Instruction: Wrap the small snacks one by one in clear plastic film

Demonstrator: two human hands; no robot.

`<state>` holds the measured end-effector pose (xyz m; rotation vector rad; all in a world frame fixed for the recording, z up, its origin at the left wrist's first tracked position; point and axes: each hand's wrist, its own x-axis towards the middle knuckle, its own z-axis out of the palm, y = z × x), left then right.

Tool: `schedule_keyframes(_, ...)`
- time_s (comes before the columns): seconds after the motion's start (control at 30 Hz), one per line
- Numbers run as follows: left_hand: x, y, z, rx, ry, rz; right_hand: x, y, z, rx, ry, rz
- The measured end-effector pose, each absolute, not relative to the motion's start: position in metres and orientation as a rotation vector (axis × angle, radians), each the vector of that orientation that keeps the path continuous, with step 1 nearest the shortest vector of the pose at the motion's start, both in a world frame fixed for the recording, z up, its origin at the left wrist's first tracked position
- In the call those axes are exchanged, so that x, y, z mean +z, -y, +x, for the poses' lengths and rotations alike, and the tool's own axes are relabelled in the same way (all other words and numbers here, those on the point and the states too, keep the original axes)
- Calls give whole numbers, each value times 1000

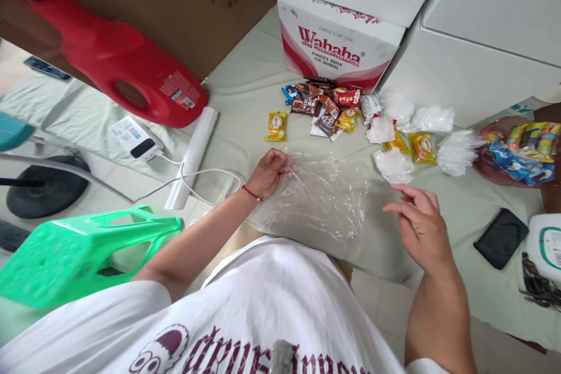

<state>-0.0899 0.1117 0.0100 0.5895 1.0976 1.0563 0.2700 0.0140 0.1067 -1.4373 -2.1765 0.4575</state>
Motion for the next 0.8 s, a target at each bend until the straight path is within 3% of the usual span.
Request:
schedule_keyframes(0.1, 9, -119, -74, 1044, -1196, 635, 91, -15, 200, 563, 2344, -1240)
schedule_keyframes(0.23, 13, -130, -68, 1061, -1457, 783, 30, -14, 110, 557, 2637, -1084)
schedule_keyframes(0.33, 30, -119, -76, 1231, -1733, 1013, 0, -16, 87, 533, 2670, -1114)
schedule_keyframes(0.43, 48, -90, -72, 1368, -1814, 1666, -6, -20, 87, 548, 2638, -1136)
schedule_keyframes(0.57, 46, -75, -44, 783, -1377, 2243, -3, -20, 85, 648, 2604, -1261)
schedule_keyframes(0.67, 28, -94, -38, 463, -1585, 2237, 4, -9, 89, 739, 2614, -1244)
schedule_keyframes(0.8, 7, -115, -63, 381, -1701, 2238, 35, -6, 125, 1105, 2544, -989)
